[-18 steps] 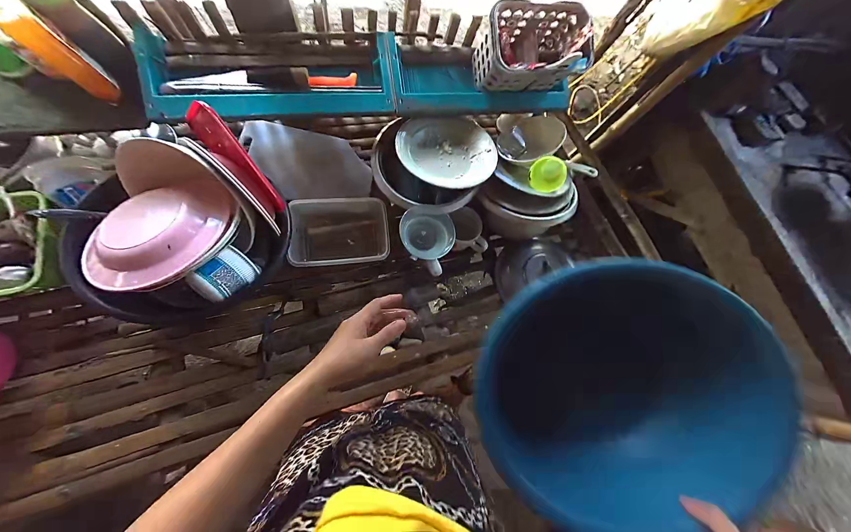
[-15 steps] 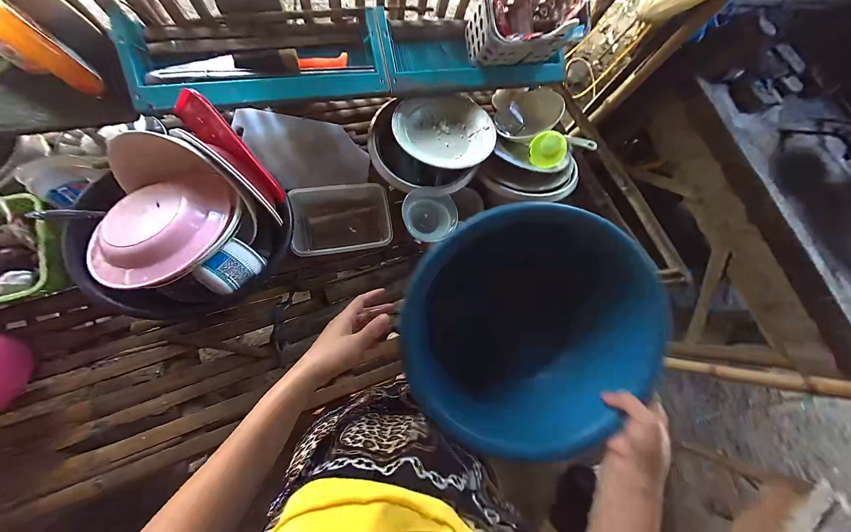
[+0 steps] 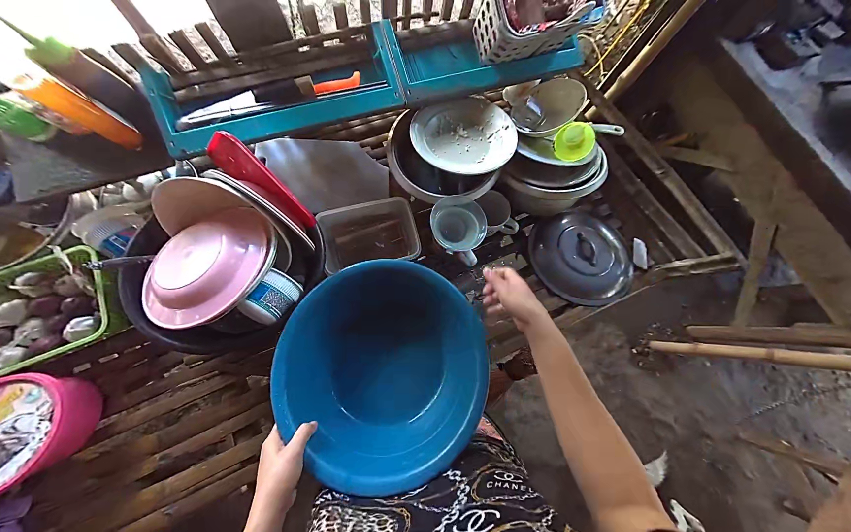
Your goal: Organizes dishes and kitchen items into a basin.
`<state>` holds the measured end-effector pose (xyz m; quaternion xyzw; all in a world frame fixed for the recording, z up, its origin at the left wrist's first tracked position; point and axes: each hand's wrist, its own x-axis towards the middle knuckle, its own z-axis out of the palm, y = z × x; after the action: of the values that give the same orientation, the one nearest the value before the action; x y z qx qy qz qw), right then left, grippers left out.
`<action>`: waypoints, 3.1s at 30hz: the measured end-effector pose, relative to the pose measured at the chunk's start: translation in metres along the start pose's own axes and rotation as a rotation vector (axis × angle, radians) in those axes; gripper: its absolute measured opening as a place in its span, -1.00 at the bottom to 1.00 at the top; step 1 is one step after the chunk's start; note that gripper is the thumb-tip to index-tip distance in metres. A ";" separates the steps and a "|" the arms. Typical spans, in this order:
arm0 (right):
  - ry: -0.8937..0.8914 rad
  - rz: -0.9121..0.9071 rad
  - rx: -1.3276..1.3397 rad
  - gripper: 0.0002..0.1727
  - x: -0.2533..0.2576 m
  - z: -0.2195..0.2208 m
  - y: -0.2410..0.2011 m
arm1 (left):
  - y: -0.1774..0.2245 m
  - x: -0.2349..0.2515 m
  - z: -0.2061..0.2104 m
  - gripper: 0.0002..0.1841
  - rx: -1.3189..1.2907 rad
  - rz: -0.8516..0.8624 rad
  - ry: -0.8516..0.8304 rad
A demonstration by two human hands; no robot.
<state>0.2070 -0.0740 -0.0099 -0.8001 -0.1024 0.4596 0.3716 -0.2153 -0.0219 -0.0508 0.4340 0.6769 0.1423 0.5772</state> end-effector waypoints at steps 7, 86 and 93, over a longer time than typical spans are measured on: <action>0.168 -0.021 -0.029 -0.56 0.092 0.014 -0.031 | 0.011 -0.011 -0.005 -0.43 0.208 -0.017 0.133; 0.086 -0.241 0.508 -0.88 0.050 -0.021 -0.073 | 0.097 -0.134 -0.012 -0.62 0.914 0.802 0.410; -0.460 -0.350 -0.357 -0.75 -0.019 0.011 -0.021 | 0.104 -0.128 -0.016 -0.63 0.933 0.792 0.368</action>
<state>0.1913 -0.0636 0.0135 -0.6984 -0.3980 0.5321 0.2660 -0.1916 -0.0523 0.1101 0.8255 0.5439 0.1076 0.1057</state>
